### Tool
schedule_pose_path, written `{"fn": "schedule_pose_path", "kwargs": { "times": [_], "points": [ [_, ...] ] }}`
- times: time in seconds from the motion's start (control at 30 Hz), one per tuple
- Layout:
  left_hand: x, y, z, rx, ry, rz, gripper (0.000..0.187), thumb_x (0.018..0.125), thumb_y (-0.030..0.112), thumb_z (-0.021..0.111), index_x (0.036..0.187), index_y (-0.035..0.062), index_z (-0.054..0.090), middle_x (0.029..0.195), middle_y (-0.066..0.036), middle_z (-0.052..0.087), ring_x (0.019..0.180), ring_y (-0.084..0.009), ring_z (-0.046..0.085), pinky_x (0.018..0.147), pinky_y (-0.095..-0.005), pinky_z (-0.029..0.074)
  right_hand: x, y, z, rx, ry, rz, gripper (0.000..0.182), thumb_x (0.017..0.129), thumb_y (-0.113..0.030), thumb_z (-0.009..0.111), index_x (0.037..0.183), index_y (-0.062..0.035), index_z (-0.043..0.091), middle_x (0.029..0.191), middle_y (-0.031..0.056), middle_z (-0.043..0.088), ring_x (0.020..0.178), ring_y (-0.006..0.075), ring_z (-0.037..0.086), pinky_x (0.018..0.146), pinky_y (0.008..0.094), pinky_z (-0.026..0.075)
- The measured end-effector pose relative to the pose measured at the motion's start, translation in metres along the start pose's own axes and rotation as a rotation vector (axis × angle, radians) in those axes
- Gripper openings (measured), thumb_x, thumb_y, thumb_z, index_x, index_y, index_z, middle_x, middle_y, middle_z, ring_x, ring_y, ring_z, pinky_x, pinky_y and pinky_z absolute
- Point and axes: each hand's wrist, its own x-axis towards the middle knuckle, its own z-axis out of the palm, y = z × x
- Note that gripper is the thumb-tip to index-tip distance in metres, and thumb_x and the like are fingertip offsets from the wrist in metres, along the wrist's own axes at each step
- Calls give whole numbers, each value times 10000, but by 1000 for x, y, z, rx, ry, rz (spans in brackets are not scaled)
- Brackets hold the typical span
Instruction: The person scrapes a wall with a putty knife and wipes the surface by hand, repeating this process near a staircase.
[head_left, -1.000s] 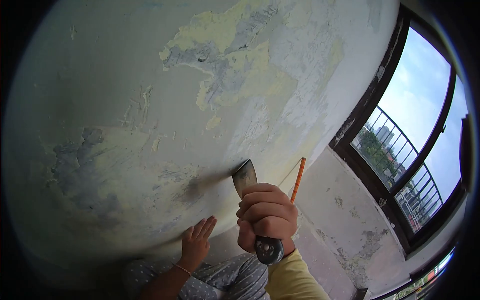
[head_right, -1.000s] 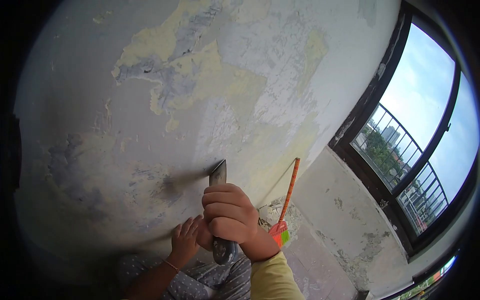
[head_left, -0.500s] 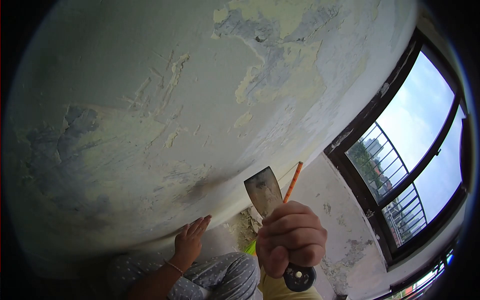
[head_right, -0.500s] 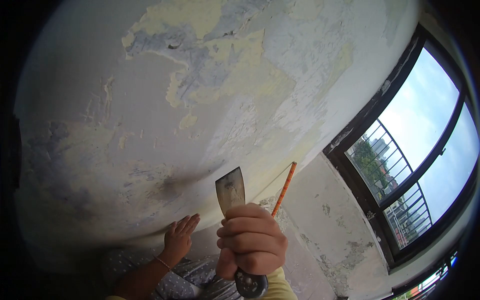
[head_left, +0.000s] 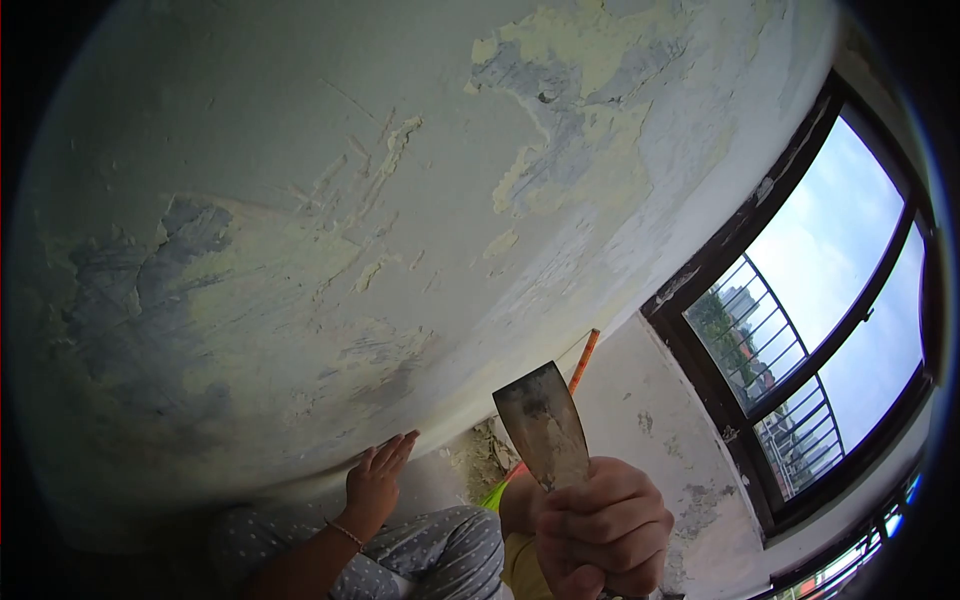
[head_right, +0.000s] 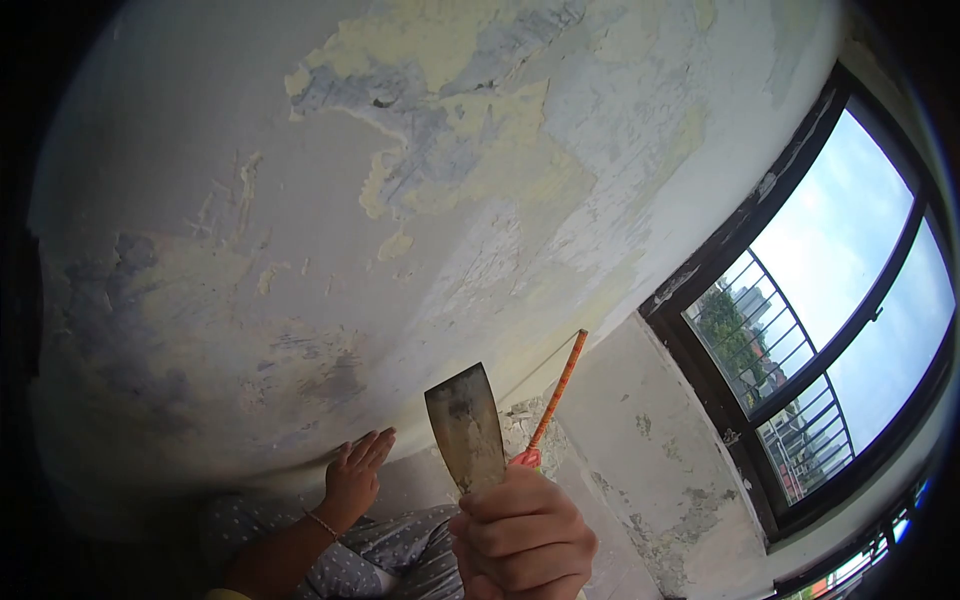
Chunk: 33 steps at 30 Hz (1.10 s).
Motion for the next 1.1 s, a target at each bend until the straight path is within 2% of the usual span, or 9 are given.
{"fn": "schedule_pose_path", "kwargs": {
  "times": [0.13,0.27,0.37,0.6,0.83,0.9,0.93,1.0,1.1],
  "points": [
    [-5,3,-2,59,13,8,739,785,275,592,1463,196,310,1552,78,183,1388,-104,231,1096,-396,202,0,44,21,-201,118,242,235,708,68,557,621,-79,396,450,52,520,447,170,563,571,374,543],
    [-3,-2,-4,132,13,8,727,797,303,574,1465,205,305,1555,77,173,1407,-103,185,1115,-424,137,7,39,11,-208,65,224,247,717,61,555,627,-83,375,438,47,511,419,175,548,531,364,537],
    [-3,0,-1,165,23,5,703,811,304,556,1463,213,309,1557,80,163,1415,-104,165,1128,-419,86,10,11,18,-7,193,-23,286,754,14,577,631,-88,340,429,16,494,397,191,544,479,339,517],
    [-2,0,0,142,16,-9,678,827,297,536,1461,213,310,1562,77,146,1425,-107,137,1139,-433,28,4,47,14,-180,44,267,278,811,-27,556,665,-100,331,517,18,546,512,194,555,591,379,535],
    [-2,1,4,134,17,-20,666,834,270,518,1461,204,304,1567,78,104,1441,-127,71,1150,-449,-17,13,22,29,-39,278,50,311,787,-24,573,618,-98,323,498,22,523,445,184,519,553,352,524],
    [-5,3,3,147,32,-7,646,837,305,527,1448,218,339,1563,78,137,1436,-132,106,1147,-440,3,-2,75,28,-323,122,399,298,716,53,549,621,-95,309,494,29,480,404,195,458,477,296,437],
    [-4,2,3,179,51,-9,641,837,305,529,1445,216,346,1563,76,137,1436,-134,107,1147,-432,10,-15,87,29,-461,99,431,300,713,73,539,629,-96,306,494,32,467,410,190,445,455,296,400],
    [-4,-1,4,215,67,-25,637,837,305,530,1442,214,354,1564,74,137,1436,-135,109,1147,-425,17,-9,81,21,-204,164,217,233,741,43,502,636,-83,336,439,25,379,324,121,360,321,250,244],
    [-4,2,6,197,74,-14,644,832,309,537,1443,213,355,1564,74,137,1432,-125,122,1145,-421,36,11,43,16,-105,262,16,203,720,-32,454,616,-103,295,413,-1,388,305,86,365,306,228,317]
  ]
}}
